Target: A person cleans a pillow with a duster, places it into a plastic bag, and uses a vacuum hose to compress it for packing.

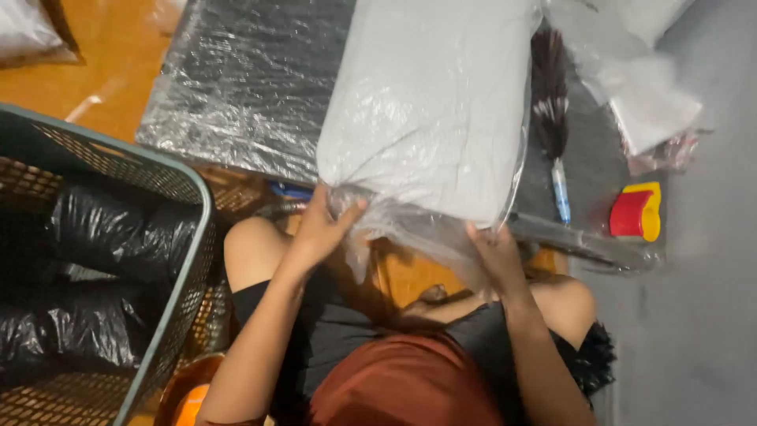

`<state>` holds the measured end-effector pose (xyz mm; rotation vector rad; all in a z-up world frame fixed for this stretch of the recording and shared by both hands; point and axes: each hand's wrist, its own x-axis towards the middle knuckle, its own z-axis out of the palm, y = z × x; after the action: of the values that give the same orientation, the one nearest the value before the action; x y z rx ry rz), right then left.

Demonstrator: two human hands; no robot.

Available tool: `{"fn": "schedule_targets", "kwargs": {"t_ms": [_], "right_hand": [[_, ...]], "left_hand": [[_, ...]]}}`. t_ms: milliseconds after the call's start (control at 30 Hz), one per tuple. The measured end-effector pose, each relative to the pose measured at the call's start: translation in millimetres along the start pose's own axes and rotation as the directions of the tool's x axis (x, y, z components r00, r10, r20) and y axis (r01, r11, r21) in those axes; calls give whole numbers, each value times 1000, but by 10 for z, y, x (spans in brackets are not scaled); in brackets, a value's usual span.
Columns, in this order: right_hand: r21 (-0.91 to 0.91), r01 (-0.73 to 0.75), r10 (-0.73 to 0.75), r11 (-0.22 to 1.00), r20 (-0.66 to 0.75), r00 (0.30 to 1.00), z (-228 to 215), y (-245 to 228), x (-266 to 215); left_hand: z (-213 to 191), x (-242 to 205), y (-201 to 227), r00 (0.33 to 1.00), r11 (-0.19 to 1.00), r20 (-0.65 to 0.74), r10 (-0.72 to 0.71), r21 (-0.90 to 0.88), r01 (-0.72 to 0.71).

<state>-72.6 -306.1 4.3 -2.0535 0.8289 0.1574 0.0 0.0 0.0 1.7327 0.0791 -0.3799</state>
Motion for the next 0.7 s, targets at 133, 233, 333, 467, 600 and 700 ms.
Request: {"fn": "schedule_targets", "kwargs": {"t_ms": [133,233,333,467,600,700], "right_hand": [[-18,-36,37,999,79,996,-272,94,25],[39,58,-62,998,116,991,-397,-148,-65],[170,65,-100,983,204,974,-342,66,-34],[254,55,-137,966,320,938,-206,504,-42],[296,54,-202,954,494,846,-68,850,-161],[197,-5,-99,980,514,852,82,863,-227]], "left_hand": [[-124,-151,-17,997,977,42,-59,208,49],[-298,-275,-26,999,989,37,16,144,-21],[-383,-390,-261,999,1000,-48,10,-26,-11],[-583,-546,-222,1000,999,-10,-14,-39,13],[-948,-740,-126,970,974,94,-223,68,217],[-1139,-727,-406,997,920,-49,-65,384,79]]}}
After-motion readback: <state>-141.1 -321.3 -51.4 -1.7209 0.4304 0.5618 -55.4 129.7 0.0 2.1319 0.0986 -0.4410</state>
